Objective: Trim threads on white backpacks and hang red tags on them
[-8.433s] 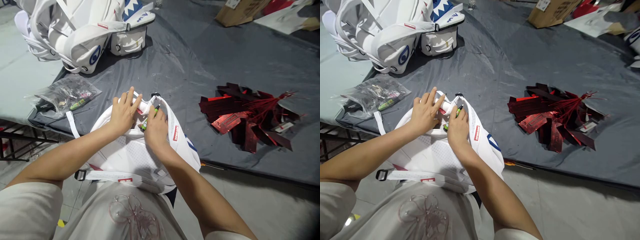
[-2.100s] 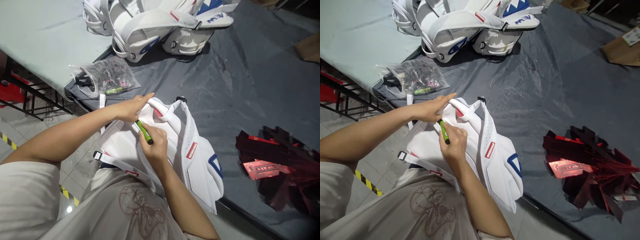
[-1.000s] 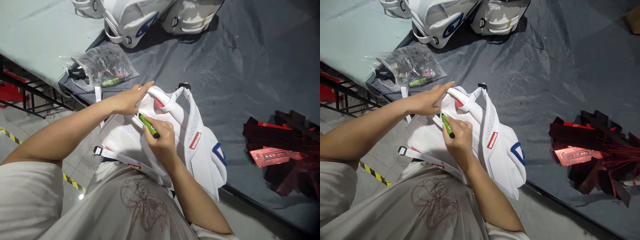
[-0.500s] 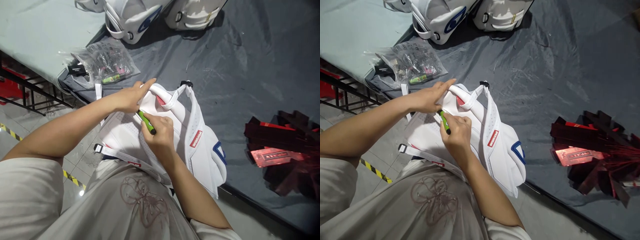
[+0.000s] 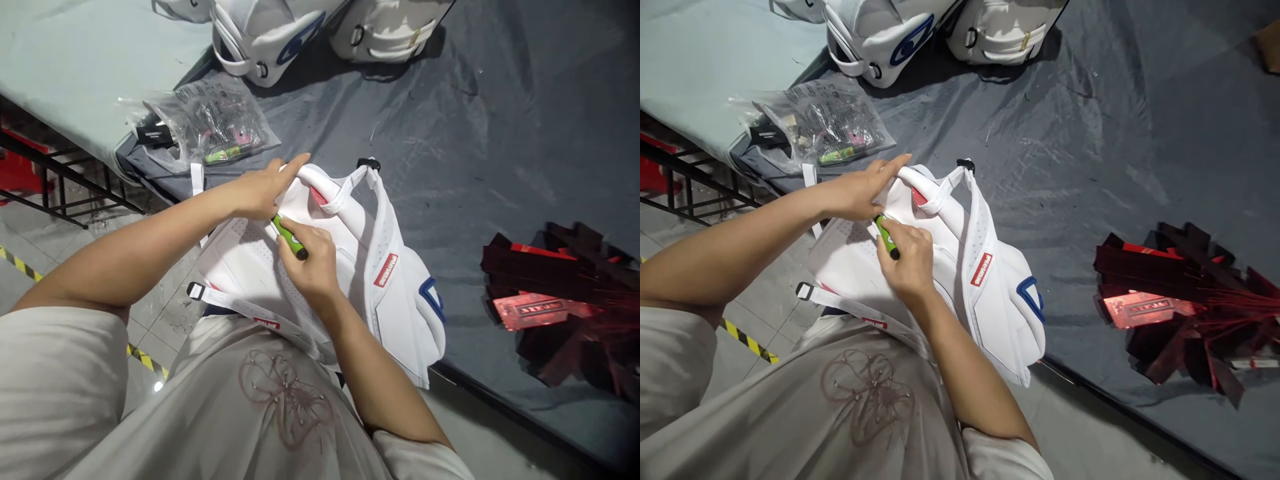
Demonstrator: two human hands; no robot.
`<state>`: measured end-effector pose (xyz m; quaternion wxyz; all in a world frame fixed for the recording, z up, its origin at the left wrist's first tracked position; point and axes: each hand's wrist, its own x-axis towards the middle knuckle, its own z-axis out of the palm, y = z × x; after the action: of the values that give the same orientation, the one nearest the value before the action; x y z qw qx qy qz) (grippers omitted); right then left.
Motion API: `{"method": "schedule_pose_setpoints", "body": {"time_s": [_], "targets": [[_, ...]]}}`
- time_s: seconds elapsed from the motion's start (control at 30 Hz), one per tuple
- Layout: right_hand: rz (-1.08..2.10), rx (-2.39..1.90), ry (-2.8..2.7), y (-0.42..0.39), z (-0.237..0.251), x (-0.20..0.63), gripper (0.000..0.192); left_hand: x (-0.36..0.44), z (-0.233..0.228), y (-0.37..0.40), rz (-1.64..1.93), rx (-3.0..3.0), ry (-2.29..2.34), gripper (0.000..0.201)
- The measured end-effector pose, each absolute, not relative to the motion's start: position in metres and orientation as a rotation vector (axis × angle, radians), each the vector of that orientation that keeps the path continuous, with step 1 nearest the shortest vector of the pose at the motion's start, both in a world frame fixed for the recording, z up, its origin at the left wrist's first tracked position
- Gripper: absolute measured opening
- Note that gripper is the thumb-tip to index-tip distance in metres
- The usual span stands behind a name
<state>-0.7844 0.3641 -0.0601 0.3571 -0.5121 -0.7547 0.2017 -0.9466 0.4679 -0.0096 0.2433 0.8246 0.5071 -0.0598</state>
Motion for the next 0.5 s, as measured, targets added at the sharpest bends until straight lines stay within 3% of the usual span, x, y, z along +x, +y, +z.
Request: {"method": "schedule_pose_setpoints", "body": {"time_s": [0.5], "targets": [[0.539, -1.316, -1.958, 0.3661, -0.0574, -0.777, 0.025, -0.9476, -0.0078, 0.466, -0.14, 2.259, 1.354, 0.106]]}}
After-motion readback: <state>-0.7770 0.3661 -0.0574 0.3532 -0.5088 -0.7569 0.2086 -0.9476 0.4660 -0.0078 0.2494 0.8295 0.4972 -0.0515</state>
